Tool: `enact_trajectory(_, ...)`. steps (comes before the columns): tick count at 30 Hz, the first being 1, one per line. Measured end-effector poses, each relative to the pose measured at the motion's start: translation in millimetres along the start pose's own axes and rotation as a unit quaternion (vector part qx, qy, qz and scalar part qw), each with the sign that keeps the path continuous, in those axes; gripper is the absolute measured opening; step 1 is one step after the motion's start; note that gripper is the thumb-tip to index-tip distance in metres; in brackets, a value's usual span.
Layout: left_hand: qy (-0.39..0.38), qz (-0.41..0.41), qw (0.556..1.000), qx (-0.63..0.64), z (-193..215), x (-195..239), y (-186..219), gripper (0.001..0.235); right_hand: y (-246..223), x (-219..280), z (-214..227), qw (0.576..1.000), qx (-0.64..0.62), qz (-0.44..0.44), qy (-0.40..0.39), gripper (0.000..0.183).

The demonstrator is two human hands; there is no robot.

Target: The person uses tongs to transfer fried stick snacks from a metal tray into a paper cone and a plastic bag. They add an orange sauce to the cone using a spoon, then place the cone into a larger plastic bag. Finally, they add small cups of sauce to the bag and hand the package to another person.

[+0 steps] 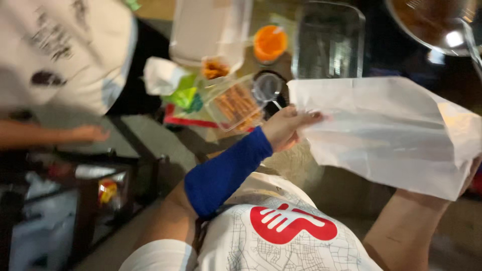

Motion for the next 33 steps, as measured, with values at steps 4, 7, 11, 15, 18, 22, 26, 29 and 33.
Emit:
enact_trajectory(4,-0.032,0.002,0.996,-0.086,-4,3,-24,0.030,40,46,54,0.997,0.023,-0.055,0.042,0.031)
enact_trajectory(7,-0.033,-0.012,0.965,-0.262,-6,9,-22,0.030,56,69,81,0.994,0.049,-0.086,0.049,0.032)
enact_trajectory(11,-0.021,0.011,0.921,-0.390,-3,25,-21,0.028,44,112,101,0.957,0.264,-0.048,0.112,0.045)
enact_trajectory(15,-0.065,-0.024,0.956,-0.284,-31,39,-34,0.024,9,134,64,0.969,0.216,0.002,0.123,0.021)
enact_trajectory(18,-0.101,-0.025,0.969,-0.225,-47,55,-46,0.029,16,139,-64,0.954,0.296,-0.009,-0.049,0.039)
enact_trajectory(22,-0.059,0.003,0.982,-0.181,-20,68,-36,0.027,13,123,-160,0.984,0.148,-0.039,-0.087,0.024)
enact_trajectory(26,-0.044,0.027,0.990,-0.131,20,90,-11,0.028,43,120,-167,0.987,0.048,-0.132,-0.082,0.014)
enact_trajectory(29,0.010,0.042,0.999,-0.026,46,101,9,0.031,66,114,-157,0.990,-0.019,-0.135,-0.026,0.007)
enact_trajectory(33,0.150,0.088,0.975,0.135,92,127,32,0.022,92,121,-150,0.984,-0.132,-0.120,-0.007,0.012)
Point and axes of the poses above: each hand's wrist, its own x-axis away from the middle knuckle, its own z-axis out of the back of the hand, y = z × x, the point moved 10 cm from there along -x, towards the middle knuckle, and after that the axes turned 12 degrees about -z, right-handed, at the moved point
